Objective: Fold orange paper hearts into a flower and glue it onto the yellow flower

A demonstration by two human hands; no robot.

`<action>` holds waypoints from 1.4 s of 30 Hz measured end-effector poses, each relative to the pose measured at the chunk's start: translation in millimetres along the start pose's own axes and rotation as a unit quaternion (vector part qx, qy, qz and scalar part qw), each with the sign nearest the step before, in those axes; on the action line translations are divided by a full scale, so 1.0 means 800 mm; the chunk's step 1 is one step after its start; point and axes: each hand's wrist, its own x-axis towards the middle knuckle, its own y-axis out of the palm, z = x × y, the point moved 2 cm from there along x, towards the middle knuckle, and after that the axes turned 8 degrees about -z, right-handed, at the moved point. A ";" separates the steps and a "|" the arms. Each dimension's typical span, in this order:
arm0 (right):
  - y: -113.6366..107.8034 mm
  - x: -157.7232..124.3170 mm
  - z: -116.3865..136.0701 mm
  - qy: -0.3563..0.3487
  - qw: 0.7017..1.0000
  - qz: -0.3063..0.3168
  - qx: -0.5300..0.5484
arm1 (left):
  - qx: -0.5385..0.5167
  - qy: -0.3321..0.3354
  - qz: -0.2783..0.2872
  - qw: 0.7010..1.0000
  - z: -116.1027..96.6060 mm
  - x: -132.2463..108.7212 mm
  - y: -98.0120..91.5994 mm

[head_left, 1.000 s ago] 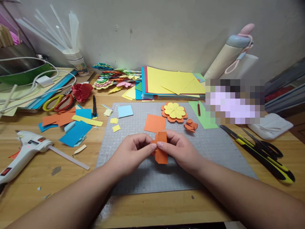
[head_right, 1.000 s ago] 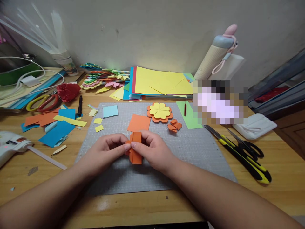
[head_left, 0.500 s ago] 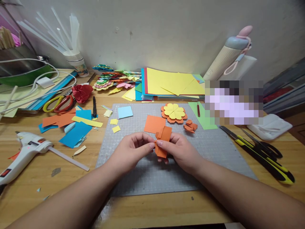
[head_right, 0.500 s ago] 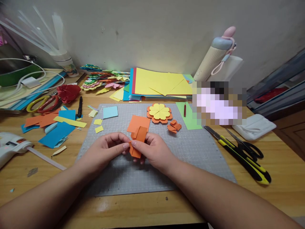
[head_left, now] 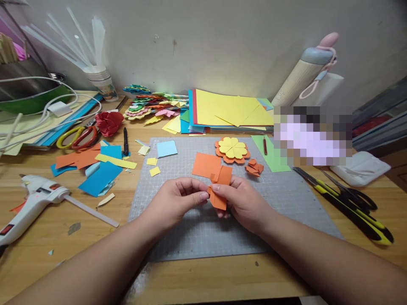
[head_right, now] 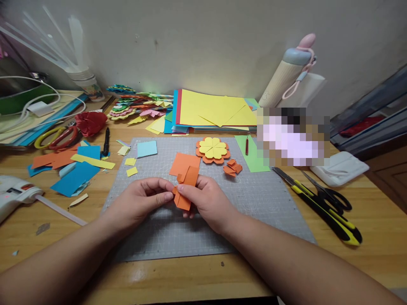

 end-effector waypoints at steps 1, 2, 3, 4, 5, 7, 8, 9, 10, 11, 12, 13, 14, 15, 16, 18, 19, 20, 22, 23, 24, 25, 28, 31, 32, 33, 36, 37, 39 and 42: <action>0.000 0.000 0.000 -0.002 1.000 -0.001 0.002 | 0.004 0.000 0.000 1.000 0.000 0.000 0.000; 0.000 0.000 -0.001 -0.003 1.000 -0.002 0.003 | 0.007 0.001 0.000 1.000 0.000 0.001 0.000; 0.000 0.000 -0.001 -0.003 1.000 -0.001 0.001 | 0.009 0.002 -0.002 1.000 0.000 0.001 0.000; 0.000 0.000 -0.002 -0.002 1.000 0.001 -0.001 | 0.010 0.004 -0.003 1.000 0.000 0.001 -0.001; 0.000 0.000 -0.002 -0.002 1.000 0.003 -0.003 | 0.012 0.005 -0.006 1.000 -0.001 0.001 -0.001; 0.000 0.000 -0.002 -0.005 1.000 0.006 -0.006 | 0.014 0.004 -0.008 1.000 -0.001 0.001 0.000; 0.000 -0.001 -0.002 -0.010 1.000 0.008 -0.007 | 0.015 0.002 -0.009 1.000 -0.002 0.001 0.000; 0.001 -0.002 -0.001 -0.018 1.000 0.009 -0.011 | 0.015 0.000 -0.008 1.000 -0.002 0.000 0.000; 0.001 -0.002 0.000 -0.030 0.999 0.008 -0.019 | 0.014 -0.001 -0.006 1.000 -0.003 0.000 0.001; 0.002 -0.003 0.001 -0.045 0.999 0.006 -0.030 | 0.013 -0.002 -0.004 1.000 -0.003 0.000 0.001; 0.002 -0.005 0.003 -0.061 0.997 0.003 -0.043 | 0.011 -0.003 -0.002 1.000 -0.003 0.000 0.002; 0.002 -0.006 0.004 -0.077 0.995 -0.001 -0.056 | 0.007 -0.004 0.000 1.000 -0.004 -0.001 0.002; 0.002 -0.006 0.006 -0.090 0.994 -0.006 -0.067 | 0.002 -0.005 0.004 1.000 -0.004 -0.001 0.002; 0.002 -0.007 0.006 -0.097 0.992 -0.010 -0.075 | -0.002 -0.007 0.007 1.000 -0.003 -0.001 0.002; 0.002 -0.007 0.006 -0.096 0.992 -0.010 -0.078 | -0.005 -0.008 0.010 1.000 -0.003 -0.001 0.002; 0.001 -0.006 0.004 -0.072 0.996 0.000 -0.057 | -0.011 -0.011 0.016 1.000 -0.002 0.000 0.001; 0.001 -0.005 0.002 -0.055 0.998 0.007 -0.038 | -0.012 -0.012 0.017 1.000 -0.001 0.000 0.001; 0.001 -0.004 0.000 -0.039 0.999 0.014 -0.018 | -0.013 -0.012 0.017 1.000 0.000 0.000 0.000; 0.000 -0.003 -0.002 -0.023 0.999 0.024 0.014 | -0.012 -0.009 0.018 1.000 0.000 0.000 0.000; 0.000 -0.003 -0.002 -0.023 0.999 0.028 0.020 | -0.010 -0.007 0.018 1.000 0.000 0.000 0.000; 0.000 -0.003 -0.003 -0.025 0.999 0.030 0.022 | -0.006 -0.005 0.018 1.000 0.000 0.000 0.000; 0.000 -0.003 -0.003 -0.027 0.999 0.030 0.023 | -0.003 -0.001 0.017 1.000 -0.001 -0.001 0.000; 0.000 -0.004 -0.002 -0.028 0.999 0.027 0.017 | 0.014 0.012 0.014 1.000 -0.003 -0.001 0.001; 0.001 -0.004 -0.002 -0.032 0.999 0.024 0.001 | 0.029 0.022 0.014 0.999 -0.004 -0.002 0.002; 0.001 -0.004 -0.002 -0.036 0.999 0.023 -0.006 | 0.032 0.024 0.013 0.999 -0.004 -0.002 0.002; 0.001 -0.004 -0.002 -0.039 0.999 0.023 -0.012 | 0.033 0.026 0.011 0.999 -0.004 -0.003 0.002; 0.001 -0.005 -0.001 -0.043 0.999 0.021 -0.021 | 0.032 0.034 0.007 0.999 -0.004 -0.004 0.003; 0.002 -0.005 -0.001 -0.043 0.999 0.021 -0.020 | 0.032 0.037 0.006 0.999 -0.004 -0.004 0.003; 0.003 -0.007 0.000 -0.045 0.999 0.024 -0.018 | 0.037 0.044 0.007 0.998 -0.005 -0.004 0.004; 0.005 -0.009 0.003 -0.069 0.997 0.030 -0.031 | 0.064 0.066 0.001 0.996 -0.006 -0.006 0.005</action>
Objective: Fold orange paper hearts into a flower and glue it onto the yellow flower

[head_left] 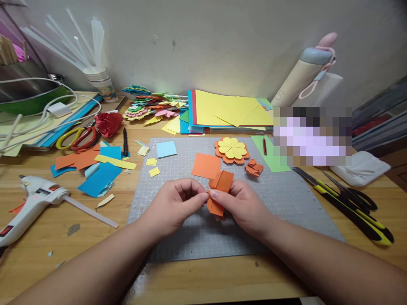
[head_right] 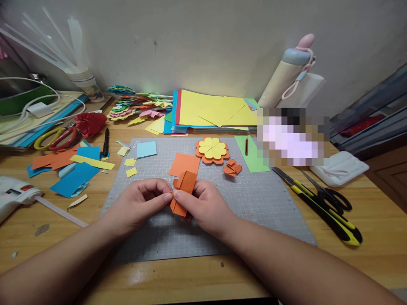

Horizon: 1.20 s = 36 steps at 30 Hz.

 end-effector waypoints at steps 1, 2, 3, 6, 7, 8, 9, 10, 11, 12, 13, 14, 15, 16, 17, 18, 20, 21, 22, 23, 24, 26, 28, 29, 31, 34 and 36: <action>0.001 0.000 0.001 -0.011 1.000 0.002 -0.010 | 0.011 0.010 -0.005 1.000 -0.001 -0.001 0.000; 0.002 -0.001 0.002 -0.022 0.999 0.003 -0.022 | 0.022 0.018 -0.009 1.000 -0.002 -0.001 0.000; 0.003 -0.001 0.003 -0.029 0.999 0.006 -0.033 | 0.030 0.025 -0.013 0.999 -0.002 -0.002 0.001; 0.004 0.000 0.002 -0.021 0.999 0.014 -0.039 | 0.059 0.043 -0.013 0.997 -0.003 -0.004 0.002; 0.004 0.000 0.002 -0.014 0.999 0.018 -0.034 | 0.072 0.051 -0.007 0.996 -0.004 -0.004 0.002; 0.003 0.000 0.001 -0.006 0.999 0.022 -0.027 | 0.084 0.060 -0.001 0.995 -0.004 -0.004 0.002; 0.003 0.000 0.000 0.002 0.999 0.026 -0.021 | 0.090 0.068 0.003 0.994 -0.004 -0.005 0.003; 0.002 0.000 -0.002 0.010 0.999 0.028 -0.017 | 0.089 0.074 0.004 0.993 -0.005 -0.004 0.002; 0.002 -0.001 -0.003 0.018 0.999 0.029 -0.015 | 0.081 0.076 0.003 0.994 -0.005 -0.004 0.002; 0.001 -0.001 -0.003 0.025 0.999 0.028 -0.014 | 0.065 0.075 0.003 0.995 -0.005 -0.004 0.002; 0.001 -0.001 -0.004 0.032 0.999 0.026 -0.014 | 0.045 0.072 0.008 0.996 -0.004 -0.003 0.001; 0.001 0.000 -0.004 0.038 0.999 0.024 -0.015 | 0.025 0.068 0.017 0.997 -0.004 -0.003 0.001; 0.001 0.000 -0.003 0.044 0.999 0.023 -0.017 | 0.012 0.064 0.026 0.998 -0.004 -0.003 0.001; 0.001 0.000 -0.002 0.048 0.998 0.024 -0.019 | 0.007 0.062 0.032 0.998 -0.004 -0.003 0.002; 0.001 0.001 -0.002 0.051 0.998 0.025 -0.020 | 0.010 0.063 0.036 0.997 -0.004 -0.003 0.002; 0.002 0.001 -0.001 0.052 0.998 0.028 -0.021 | 0.019 0.067 0.036 0.997 -0.004 -0.004 0.002; 0.002 0.001 0.001 0.047 0.998 0.034 -0.023 | 0.045 0.077 0.034 0.995 -0.006 -0.004 0.002; 0.002 0.001 0.002 0.043 0.998 0.037 -0.024 | 0.056 0.081 0.033 0.995 -0.007 -0.004 0.002; 0.002 0.001 0.002 0.039 0.998 0.037 -0.025 | 0.065 0.082 0.033 0.994 -0.008 -0.005 0.003; 0.003 0.001 0.003 0.037 0.998 0.036 -0.026 | 0.074 0.082 0.032 0.993 -0.008 -0.005 0.002; 0.003 0.001 0.003 0.035 0.998 0.033 -0.029 | 0.082 0.080 0.031 0.993 -0.008 -0.005 0.002; 0.003 0.001 0.004 0.034 0.998 0.028 -0.035 | 0.090 0.080 0.035 0.992 -0.008 -0.004 0.002; 0.004 0.001 0.004 0.031 0.998 0.028 -0.040 | 0.090 0.077 0.038 0.992 -0.008 -0.003 0.003; 0.004 0.001 0.004 0.028 0.998 0.028 -0.041 | 0.091 0.075 0.037 0.992 -0.008 -0.003 0.003; 0.003 0.001 0.004 0.019 0.998 0.028 -0.045 | 0.099 0.070 0.031 0.992 -0.009 -0.002 0.004; 0.003 0.000 0.003 0.005 0.998 0.033 -0.056 | 0.116 0.070 0.025 0.990 -0.009 -0.003 0.004; 0.003 0.000 0.003 -0.002 0.997 0.035 -0.066 | 0.128 0.076 0.021 0.989 -0.009 -0.004 0.004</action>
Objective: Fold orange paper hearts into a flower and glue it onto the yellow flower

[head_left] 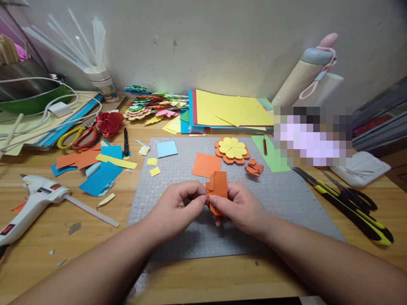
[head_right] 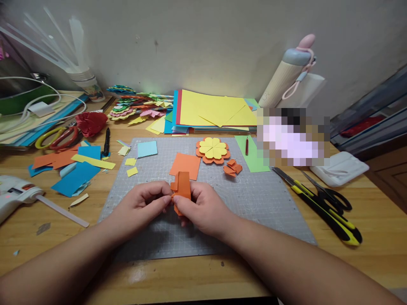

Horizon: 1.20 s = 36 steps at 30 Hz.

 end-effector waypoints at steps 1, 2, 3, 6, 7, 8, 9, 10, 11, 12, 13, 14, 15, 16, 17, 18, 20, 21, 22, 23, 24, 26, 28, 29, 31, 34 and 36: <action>0.000 0.000 0.000 -0.001 1.000 -0.001 -0.005 | 0.007 0.003 -0.003 1.000 0.000 0.000 0.000; 0.000 0.000 0.000 -0.002 1.000 -0.002 -0.011 | 0.016 0.006 -0.007 1.000 0.001 -0.001 0.000; 0.000 0.000 0.000 -0.003 1.000 -0.003 -0.018 | 0.024 0.009 -0.010 1.000 0.001 -0.001 0.000; 0.001 -0.002 0.000 -0.022 0.999 -0.008 -0.046 | 0.047 0.021 -0.020 0.998 0.001 -0.002 0.001; 0.001 -0.003 -0.001 -0.030 0.998 -0.009 -0.059 | 0.055 0.025 -0.024 0.998 0.001 -0.002 0.002; 0.002 -0.004 -0.002 -0.037 0.997 -0.011 -0.072 | 0.062 0.028 -0.031 0.997 0.001 -0.003 0.003; 0.002 -0.006 -0.002 -0.047 0.995 -0.012 -0.087 | 0.071 0.031 -0.038 0.996 0.001 -0.003 0.004; 0.003 -0.007 -0.003 -0.060 0.993 -0.013 -0.102 | 0.080 0.036 -0.046 0.995 0.000 -0.004 0.005; 0.004 -0.009 -0.002 -0.077 0.990 -0.015 -0.117 | 0.092 0.043 -0.054 0.993 0.000 -0.005 0.005; 0.005 -0.010 -0.001 -0.099 0.986 -0.016 -0.132 | 0.105 0.052 -0.061 0.991 -0.001 -0.006 0.005; 0.006 -0.011 0.000 -0.122 0.982 -0.015 -0.146 | 0.120 0.062 -0.068 0.988 -0.001 -0.006 0.005; 0.007 -0.012 0.002 -0.145 0.976 -0.013 -0.159 | 0.138 0.073 -0.075 0.985 -0.001 -0.007 0.005; 0.008 -0.013 0.003 -0.164 0.972 -0.010 -0.169 | 0.156 0.085 -0.082 0.981 -0.001 -0.008 0.005; 0.009 -0.014 0.004 -0.177 0.968 -0.005 -0.179 | 0.174 0.098 -0.088 0.976 0.000 -0.009 0.005; 0.010 -0.015 0.005 -0.186 0.964 0.000 -0.190 | 0.191 0.111 -0.094 0.971 0.000 -0.010 0.005; 0.010 -0.015 0.005 -0.192 0.961 0.004 -0.200 | 0.207 0.122 -0.098 0.966 0.000 -0.011 0.006; 0.011 -0.015 0.004 -0.190 0.960 0.000 -0.207 | 0.228 0.132 -0.105 0.959 0.000 -0.013 0.006; 0.011 -0.014 0.003 -0.174 0.965 -0.007 -0.196 | 0.228 0.129 -0.108 0.959 0.000 -0.014 0.006; 0.010 -0.013 0.002 -0.146 0.975 -0.014 -0.170 | 0.218 0.119 -0.111 0.962 0.000 -0.014 0.006; 0.009 -0.011 0.000 -0.108 0.985 -0.024 -0.131 | 0.191 0.104 -0.112 0.970 0.000 -0.013 0.005; 0.007 -0.009 -0.002 -0.066 0.994 -0.032 -0.086 | 0.146 0.083 -0.111 0.979 -0.001 -0.012 0.004; 0.004 -0.005 -0.005 0.004 0.999 -0.045 -0.004 | 0.021 0.023 -0.097 0.995 0.000 -0.007 0.001; 0.001 -0.003 -0.006 0.031 0.997 -0.050 0.046 | -0.110 -0.043 -0.067 0.991 0.003 -0.002 -0.001; -0.001 -0.003 -0.006 0.035 0.996 -0.049 0.063 | -0.163 -0.072 -0.048 0.983 0.005 0.000 -0.002; -0.003 -0.002 -0.008 0.033 0.995 -0.039 0.090 | -0.235 -0.109 -0.011 0.966 0.010 0.002 -0.003; -0.003 -0.003 -0.010 0.026 0.993 -0.019 0.113 | -0.268 -0.123 0.022 0.955 0.015 0.003 -0.004; -0.002 -0.003 -0.011 0.025 0.993 -0.014 0.115 | -0.255 -0.124 0.022 0.959 0.015 0.002 -0.005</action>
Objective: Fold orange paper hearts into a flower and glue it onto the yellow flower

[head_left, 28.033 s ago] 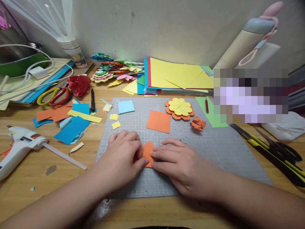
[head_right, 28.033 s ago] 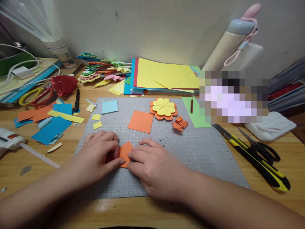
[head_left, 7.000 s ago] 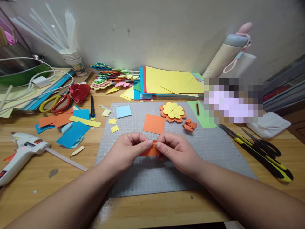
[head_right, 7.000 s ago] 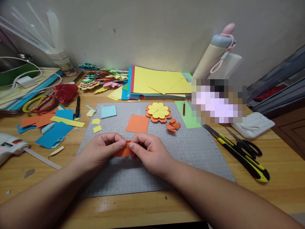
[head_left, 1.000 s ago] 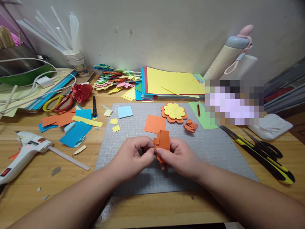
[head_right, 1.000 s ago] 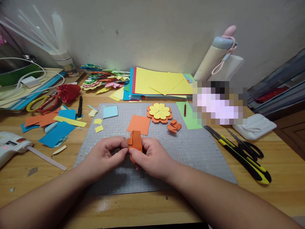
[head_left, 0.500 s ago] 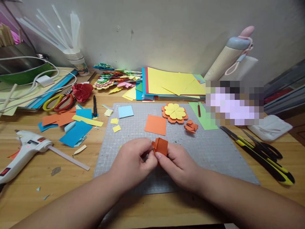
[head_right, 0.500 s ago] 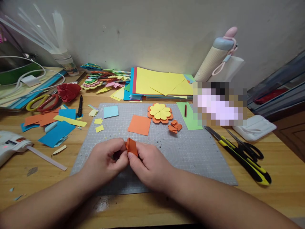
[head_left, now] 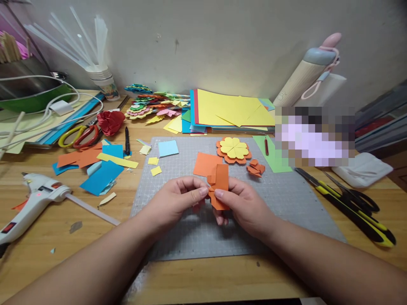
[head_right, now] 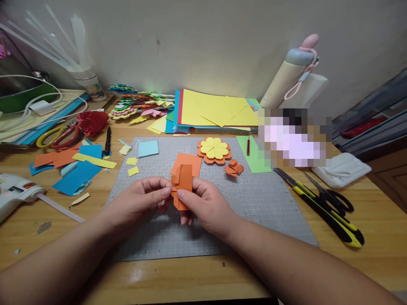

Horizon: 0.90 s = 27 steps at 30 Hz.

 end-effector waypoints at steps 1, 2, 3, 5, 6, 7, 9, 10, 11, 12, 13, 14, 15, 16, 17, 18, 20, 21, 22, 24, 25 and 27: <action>0.000 0.000 0.000 0.001 1.000 -0.001 -0.002 | 0.013 0.001 -0.005 1.000 -0.001 0.000 0.000; 0.001 0.000 0.001 0.002 1.000 -0.002 -0.006 | 0.028 0.003 -0.011 1.000 -0.001 0.000 0.000; 0.002 0.000 0.003 0.004 1.000 -0.003 -0.011 | 0.041 0.006 -0.016 0.999 -0.002 0.000 0.000; 0.004 0.000 0.006 0.004 1.000 -0.002 -0.022 | 0.055 0.019 -0.020 0.998 -0.004 0.000 0.001; 0.005 0.000 0.007 0.002 1.000 -0.001 -0.028 | 0.057 0.026 -0.020 0.998 -0.005 0.000 0.001; 0.005 0.000 0.008 0.000 0.999 -0.001 -0.032 | 0.057 0.032 -0.019 0.998 -0.005 0.000 0.002; 0.006 0.000 0.009 -0.002 0.999 0.000 -0.037 | 0.058 0.041 -0.016 0.997 -0.005 0.000 0.003; 0.006 0.000 0.008 -0.003 0.999 0.000 -0.039 | 0.058 0.045 -0.018 0.997 -0.005 0.000 0.004; 0.006 0.000 0.007 -0.002 0.999 0.001 -0.039 | 0.060 0.049 -0.021 0.997 -0.005 0.000 0.004; 0.006 0.000 0.006 -0.002 0.999 0.001 -0.036 | 0.064 0.052 -0.026 0.996 -0.006 -0.001 0.005; 0.006 0.000 0.005 -0.001 1.000 0.002 -0.029 | 0.067 0.054 -0.030 0.996 -0.006 -0.002 0.006; 0.005 0.001 0.003 0.001 1.000 0.003 -0.017 | 0.070 0.054 -0.033 0.996 -0.006 -0.003 0.006; 0.005 0.001 0.002 0.004 1.000 0.006 -0.001 | 0.071 0.055 -0.033 0.995 -0.005 -0.003 0.007; 0.005 0.001 0.000 0.010 1.000 0.009 0.016 | 0.073 0.058 -0.030 0.995 -0.005 -0.004 0.007; 0.004 0.002 -0.001 0.018 0.999 0.011 0.032 | 0.078 0.062 -0.026 0.995 -0.005 -0.005 0.008; 0.004 0.002 -0.002 0.026 0.999 0.011 0.045 | 0.087 0.069 -0.023 0.994 -0.005 -0.005 0.008; 0.005 0.003 -0.004 0.040 0.997 0.011 0.062 | 0.112 0.086 -0.017 0.990 -0.006 -0.006 0.010; 0.005 0.003 -0.004 0.044 0.997 0.013 0.068 | 0.119 0.094 -0.011 0.988 -0.006 -0.006 0.011; 0.006 0.003 -0.004 0.047 0.996 0.017 0.074 | 0.120 0.101 -0.005 0.988 -0.008 -0.006 0.012; 0.008 0.002 -0.004 0.050 0.995 0.033 0.083 | 0.103 0.110 0.015 0.988 -0.010 -0.007 0.016; 0.009 0.002 -0.003 0.052 0.994 0.040 0.086 | 0.092 0.111 0.025 0.989 -0.010 -0.008 0.017; 0.010 0.001 -0.003 0.056 0.994 0.050 0.085 | 0.081 0.106 0.031 0.991 -0.010 -0.010 0.019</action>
